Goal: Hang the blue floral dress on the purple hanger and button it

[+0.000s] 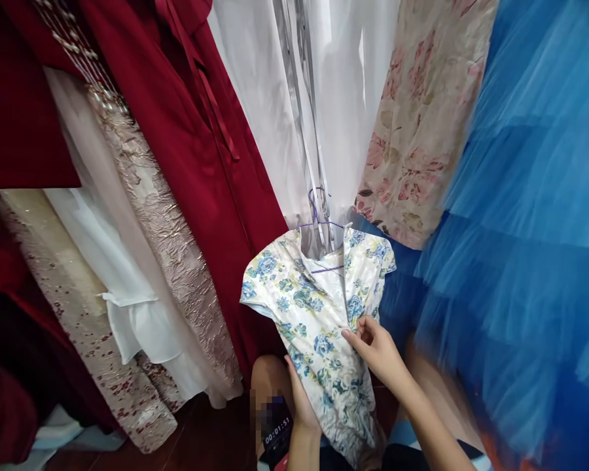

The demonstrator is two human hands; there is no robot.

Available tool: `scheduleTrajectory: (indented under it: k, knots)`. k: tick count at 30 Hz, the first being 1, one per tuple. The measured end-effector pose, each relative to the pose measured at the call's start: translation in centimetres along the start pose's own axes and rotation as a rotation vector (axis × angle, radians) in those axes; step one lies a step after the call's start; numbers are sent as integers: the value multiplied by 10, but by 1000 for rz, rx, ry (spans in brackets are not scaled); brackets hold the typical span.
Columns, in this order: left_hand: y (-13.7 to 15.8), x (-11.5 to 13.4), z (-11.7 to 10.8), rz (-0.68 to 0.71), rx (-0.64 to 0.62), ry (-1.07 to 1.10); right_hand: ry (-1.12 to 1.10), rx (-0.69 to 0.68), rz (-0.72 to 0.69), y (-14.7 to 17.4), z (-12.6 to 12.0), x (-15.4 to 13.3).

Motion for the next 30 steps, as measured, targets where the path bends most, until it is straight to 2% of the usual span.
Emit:
scheduleTrajectory:
  k: [3, 7, 12, 15, 23, 26, 30]
  knots:
    - [5, -10, -14, -11, -8, 137, 155, 23, -42, -2, 5, -7]
    - [5, -23, -21, -141, -79, 313, 78, -6, -118, 4, 1, -11]
    - [10, -24, -7, -65, 43, 125, -58, 6, -190, 5, -5, -8]
    - [13, -19, -1, -41, 78, 81, -73, 24, -171, 4, -7, -5]
    - [14, -7, -7, 27, 104, -42, -57, 33, -140, 9, -13, -7]
    - [12, -8, -15, 79, 104, -92, -29, -12, -143, 8, -17, -10]
    - [-1, -14, -28, 116, 79, -195, 80, -154, -138, 8, -24, -15]
Point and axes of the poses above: each hand's wrist, its own y-axis away from the middle knuckle, its own z-axis out of the palm, x = y × z, the point moved 1 cm from there along -y, towards the middle knuckle, and after that the axes turned 7 degrees about z, right-handed, at the moved point
